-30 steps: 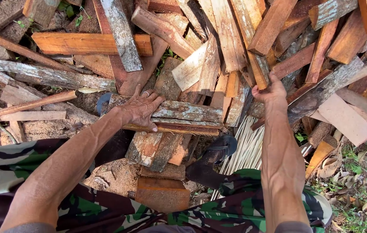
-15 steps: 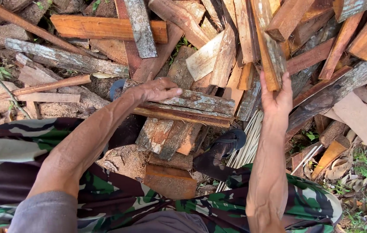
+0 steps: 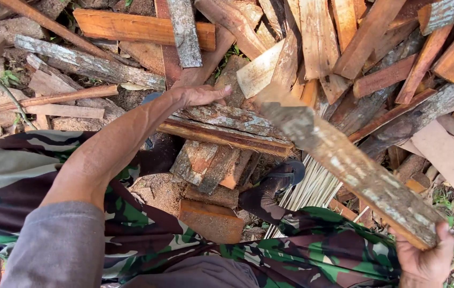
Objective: Bundling pieces of wood together using thin fiber strips
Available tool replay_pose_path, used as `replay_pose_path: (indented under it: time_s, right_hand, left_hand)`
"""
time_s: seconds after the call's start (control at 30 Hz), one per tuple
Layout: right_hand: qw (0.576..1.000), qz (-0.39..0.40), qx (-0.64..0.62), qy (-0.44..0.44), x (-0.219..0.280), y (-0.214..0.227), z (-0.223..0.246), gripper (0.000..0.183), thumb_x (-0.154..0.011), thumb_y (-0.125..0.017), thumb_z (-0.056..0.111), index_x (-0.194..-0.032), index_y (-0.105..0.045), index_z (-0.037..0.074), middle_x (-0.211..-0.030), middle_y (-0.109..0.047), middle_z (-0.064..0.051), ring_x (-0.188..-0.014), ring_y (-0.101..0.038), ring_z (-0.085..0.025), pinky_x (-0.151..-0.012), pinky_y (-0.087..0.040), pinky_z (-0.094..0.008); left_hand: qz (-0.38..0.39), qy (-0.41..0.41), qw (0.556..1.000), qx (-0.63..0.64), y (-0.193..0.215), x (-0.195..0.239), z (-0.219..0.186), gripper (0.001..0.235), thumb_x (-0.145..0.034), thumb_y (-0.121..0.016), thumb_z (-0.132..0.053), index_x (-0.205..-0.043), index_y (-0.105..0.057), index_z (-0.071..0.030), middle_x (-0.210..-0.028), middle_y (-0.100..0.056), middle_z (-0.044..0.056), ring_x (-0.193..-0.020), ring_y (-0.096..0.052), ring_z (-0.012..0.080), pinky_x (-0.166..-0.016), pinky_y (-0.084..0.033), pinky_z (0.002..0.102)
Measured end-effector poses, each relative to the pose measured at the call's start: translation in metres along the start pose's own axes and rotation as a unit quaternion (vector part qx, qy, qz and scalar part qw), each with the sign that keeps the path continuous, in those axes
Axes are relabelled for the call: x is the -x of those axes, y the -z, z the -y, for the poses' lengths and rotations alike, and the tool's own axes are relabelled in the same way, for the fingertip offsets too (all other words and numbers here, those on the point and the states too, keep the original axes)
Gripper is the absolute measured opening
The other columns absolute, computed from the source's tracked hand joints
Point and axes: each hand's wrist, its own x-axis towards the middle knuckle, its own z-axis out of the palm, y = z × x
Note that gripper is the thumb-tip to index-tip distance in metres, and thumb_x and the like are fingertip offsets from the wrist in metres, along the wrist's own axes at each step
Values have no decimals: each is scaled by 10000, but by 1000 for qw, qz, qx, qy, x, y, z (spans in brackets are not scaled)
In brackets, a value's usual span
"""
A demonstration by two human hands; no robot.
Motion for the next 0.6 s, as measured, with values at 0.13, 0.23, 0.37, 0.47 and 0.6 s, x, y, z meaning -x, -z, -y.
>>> replay_pose_path:
  time_s: [0.13, 0.23, 0.37, 0.47, 0.6]
  right_hand:
    - [996, -19, 24, -79, -27, 14, -31, 397, -779, -934, 124, -1051, -683, -22, -1090, -725, -207, -888, -755, -363, -728, -716, -388]
    - [990, -29, 76, -118, -58, 15, -66, 495, -793, -878, 166, -1114, -541, -1, -1064, -681, -182, -848, -748, -322, -655, -725, -359]
    - [978, 14, 87, -189, -114, 66, -130, 301, -899, -708, 243, -1116, -528, 135, -1081, -728, -169, -917, -761, -325, -798, -671, -544]
    - [973, 15, 104, -207, -141, 51, -149, 266, -935, -635, 240, -1170, -554, 144, -1099, -694, -183, -900, -746, -338, -773, -669, -511]
    - [974, 14, 117, -194, -172, 54, -175, 263, -908, -688, 293, -1119, -615, 153, -1066, -718, -141, -876, -761, -318, -683, -666, -487]
  left_hand:
    - [5, 26, 999, 35, 7, 5, -6, 1144, -614, -46, -878, -1353, -619, -220, -1674, -249, 84, -1538, -191, 375, -1166, -156, 754]
    - [25, 41, 997, 53, 12, 11, -11, 1102, -642, -65, -863, -1322, -637, -212, -1698, -188, 51, -1557, -128, 347, -1178, -125, 740]
    - [31, 14, 992, 122, 14, 8, -2, 1170, -746, -238, -989, -1393, -608, -87, -1512, -481, 250, -1469, -298, 497, -1220, -220, 584]
    - [47, 25, 994, 91, 25, 14, -5, 1089, -760, -298, -966, -1407, -605, -145, -1548, -433, 246, -1477, -280, 496, -1217, -200, 612]
    - [72, 37, 995, 59, 29, 20, -7, 1106, -748, -365, -963, -1445, -568, -128, -1576, -384, 253, -1496, -242, 482, -1217, -202, 607]
